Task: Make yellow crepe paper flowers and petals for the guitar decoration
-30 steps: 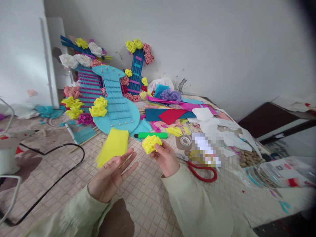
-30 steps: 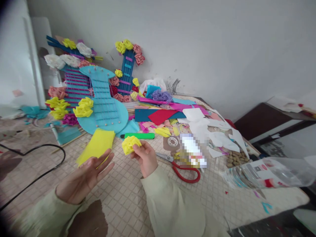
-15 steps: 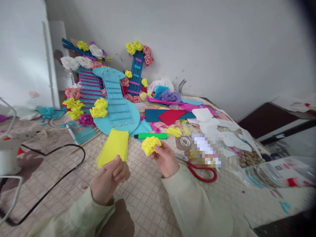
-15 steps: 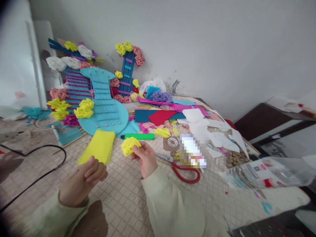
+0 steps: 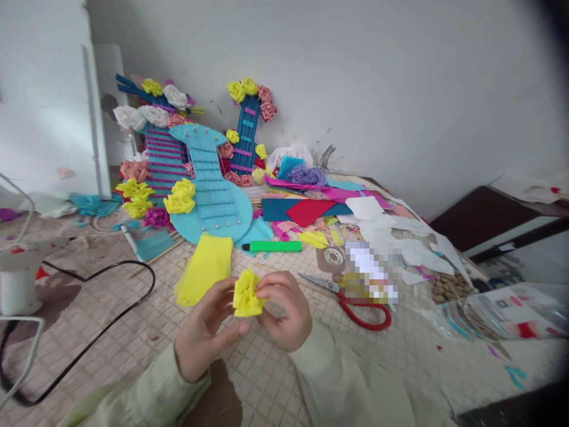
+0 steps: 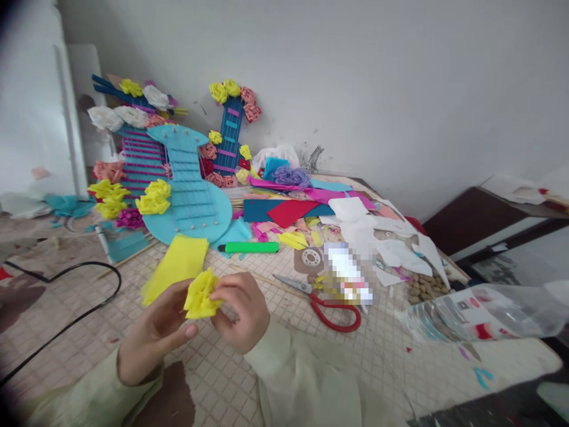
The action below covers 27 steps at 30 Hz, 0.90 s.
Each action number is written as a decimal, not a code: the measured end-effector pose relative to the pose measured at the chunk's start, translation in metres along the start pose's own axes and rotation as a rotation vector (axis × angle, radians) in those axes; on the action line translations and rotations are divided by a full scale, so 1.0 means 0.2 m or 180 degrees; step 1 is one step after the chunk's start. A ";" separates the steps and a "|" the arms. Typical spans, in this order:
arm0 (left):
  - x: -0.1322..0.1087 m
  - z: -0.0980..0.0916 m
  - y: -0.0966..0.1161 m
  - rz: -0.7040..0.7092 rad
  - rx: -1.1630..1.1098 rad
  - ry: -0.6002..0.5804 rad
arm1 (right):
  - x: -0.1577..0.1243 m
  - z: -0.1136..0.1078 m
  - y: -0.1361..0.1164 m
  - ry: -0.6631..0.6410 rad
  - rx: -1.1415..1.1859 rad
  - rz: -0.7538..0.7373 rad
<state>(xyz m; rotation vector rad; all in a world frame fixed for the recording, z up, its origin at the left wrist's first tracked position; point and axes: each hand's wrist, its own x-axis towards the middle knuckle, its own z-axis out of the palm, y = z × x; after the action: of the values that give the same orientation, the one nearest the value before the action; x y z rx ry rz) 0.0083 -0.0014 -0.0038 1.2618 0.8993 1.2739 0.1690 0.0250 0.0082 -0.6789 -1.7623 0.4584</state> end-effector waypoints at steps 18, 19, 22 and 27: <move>0.04 0.00 0.04 -0.0397 -0.0022 0.0411 | -0.01 0.03 0.02 -0.0521 0.1204 0.1976; 0.04 0.00 0.05 -0.0454 0.0007 0.0434 | -0.01 0.03 0.02 -0.0606 0.1234 0.2037; 0.05 0.01 0.06 -0.0592 0.0167 0.0509 | -0.02 0.04 0.01 -0.0740 0.1313 0.2146; 0.06 0.01 0.06 -0.0637 0.0461 0.0526 | -0.02 0.05 -0.01 -0.0868 0.1481 0.2424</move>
<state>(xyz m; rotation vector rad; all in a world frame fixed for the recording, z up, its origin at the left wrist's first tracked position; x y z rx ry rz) 0.0091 0.0080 0.0108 1.1566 1.2241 1.1823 0.1608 0.0223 0.0038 -0.9632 -1.5021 1.4857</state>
